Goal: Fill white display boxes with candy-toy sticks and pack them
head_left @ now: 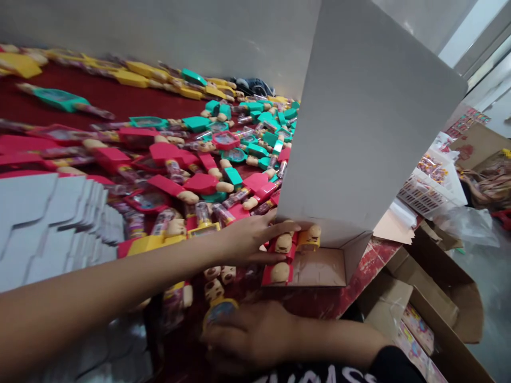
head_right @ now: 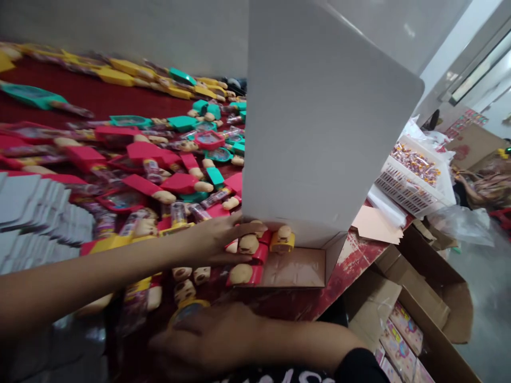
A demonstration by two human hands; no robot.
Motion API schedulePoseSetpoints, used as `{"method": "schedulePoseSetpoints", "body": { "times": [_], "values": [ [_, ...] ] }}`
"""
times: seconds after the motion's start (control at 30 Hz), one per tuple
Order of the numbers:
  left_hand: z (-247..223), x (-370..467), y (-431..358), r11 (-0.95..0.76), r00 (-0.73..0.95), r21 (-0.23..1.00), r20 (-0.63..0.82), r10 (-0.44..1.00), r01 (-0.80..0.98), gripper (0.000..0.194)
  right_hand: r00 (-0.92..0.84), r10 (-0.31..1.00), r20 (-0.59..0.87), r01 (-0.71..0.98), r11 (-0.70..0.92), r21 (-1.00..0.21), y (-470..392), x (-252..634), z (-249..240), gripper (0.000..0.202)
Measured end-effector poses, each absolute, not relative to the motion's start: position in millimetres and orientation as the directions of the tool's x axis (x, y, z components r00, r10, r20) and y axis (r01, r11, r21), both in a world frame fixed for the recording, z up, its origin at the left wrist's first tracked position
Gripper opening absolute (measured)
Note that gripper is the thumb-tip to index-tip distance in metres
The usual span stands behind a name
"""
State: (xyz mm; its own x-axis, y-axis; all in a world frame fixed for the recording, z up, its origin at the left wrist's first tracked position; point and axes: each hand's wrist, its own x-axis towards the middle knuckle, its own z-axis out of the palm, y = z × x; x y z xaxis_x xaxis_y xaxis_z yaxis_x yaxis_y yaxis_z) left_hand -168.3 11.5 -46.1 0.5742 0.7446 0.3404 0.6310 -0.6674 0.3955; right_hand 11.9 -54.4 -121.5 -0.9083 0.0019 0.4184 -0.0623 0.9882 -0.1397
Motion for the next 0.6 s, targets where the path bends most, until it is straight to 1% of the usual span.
{"method": "schedulePoseSetpoints", "body": {
  "times": [0.07,0.13,0.2,0.27,0.3,0.37,0.4,0.47,0.5,0.53,0.57,0.6],
  "values": [
    [-45.5,-168.1,11.4,-0.671,0.580,0.381,0.338,0.742,0.636,0.058,-0.959,0.142,0.244,0.103,0.981,-0.167,-60.1,-5.7,-118.1,0.048],
    [-44.8,-167.9,11.5,-0.681,0.589,0.371,0.343,0.732,0.631,0.058,-0.964,0.211,0.162,0.189,0.971,-0.143,-62.3,-16.4,-113.1,0.055],
    [-44.9,-168.2,11.9,-0.695,0.601,0.358,0.348,0.719,0.623,0.057,-0.971,0.212,0.112,0.199,0.973,-0.119,-63.5,-20.0,-111.6,0.051],
    [-46.7,-169.1,12.5,-0.711,0.608,0.337,0.369,0.702,0.617,0.055,-0.974,0.216,0.061,0.208,0.971,-0.115,-64.5,-19.1,-114.5,0.041],
    [-48.2,-169.8,12.8,-0.713,0.604,0.325,0.380,0.700,0.621,0.053,-0.974,0.224,0.036,0.218,0.967,-0.130,-64.8,-17.8,-116.8,0.035],
    [-50.9,-171.2,12.9,-0.725,0.602,0.285,0.413,0.683,0.627,0.050,-0.956,0.294,-0.019,0.293,0.939,-0.182,-64.6,-13.6,-120.3,0.028],
    [-51.6,-171.7,12.8,-0.722,0.600,0.263,0.416,0.683,0.640,0.049,-0.937,0.344,-0.055,0.348,0.915,-0.204,-63.8,-10.6,-120.5,0.028],
    [-51.1,-172.2,11.9,-0.710,0.599,0.234,0.402,0.693,0.664,0.048,-0.902,0.410,-0.133,0.430,0.868,-0.247,-60.4,-1.9,-116.5,0.041],
    [-50.0,-172.0,11.2,-0.709,0.603,0.232,0.392,0.695,0.666,0.048,-0.898,0.405,-0.170,0.438,0.851,-0.290,-57.8,3.9,-112.2,0.049],
    [-48.8,-171.7,10.5,-0.704,0.601,0.236,0.385,0.701,0.670,0.047,-0.910,0.364,-0.198,0.413,0.839,-0.355,-54.8,10.6,-106.7,0.056],
    [-47.6,-171.2,9.6,-0.698,0.595,0.241,0.381,0.707,0.675,0.045,-0.937,0.288,-0.200,0.348,0.828,-0.439,-51.4,18.2,-100.3,0.061],
    [-46.8,-170.8,8.8,-0.696,0.593,0.241,0.381,0.709,0.676,0.044,-0.957,0.237,-0.168,0.290,0.811,-0.507,-48.1,26.4,-93.4,0.064]
  ]
}}
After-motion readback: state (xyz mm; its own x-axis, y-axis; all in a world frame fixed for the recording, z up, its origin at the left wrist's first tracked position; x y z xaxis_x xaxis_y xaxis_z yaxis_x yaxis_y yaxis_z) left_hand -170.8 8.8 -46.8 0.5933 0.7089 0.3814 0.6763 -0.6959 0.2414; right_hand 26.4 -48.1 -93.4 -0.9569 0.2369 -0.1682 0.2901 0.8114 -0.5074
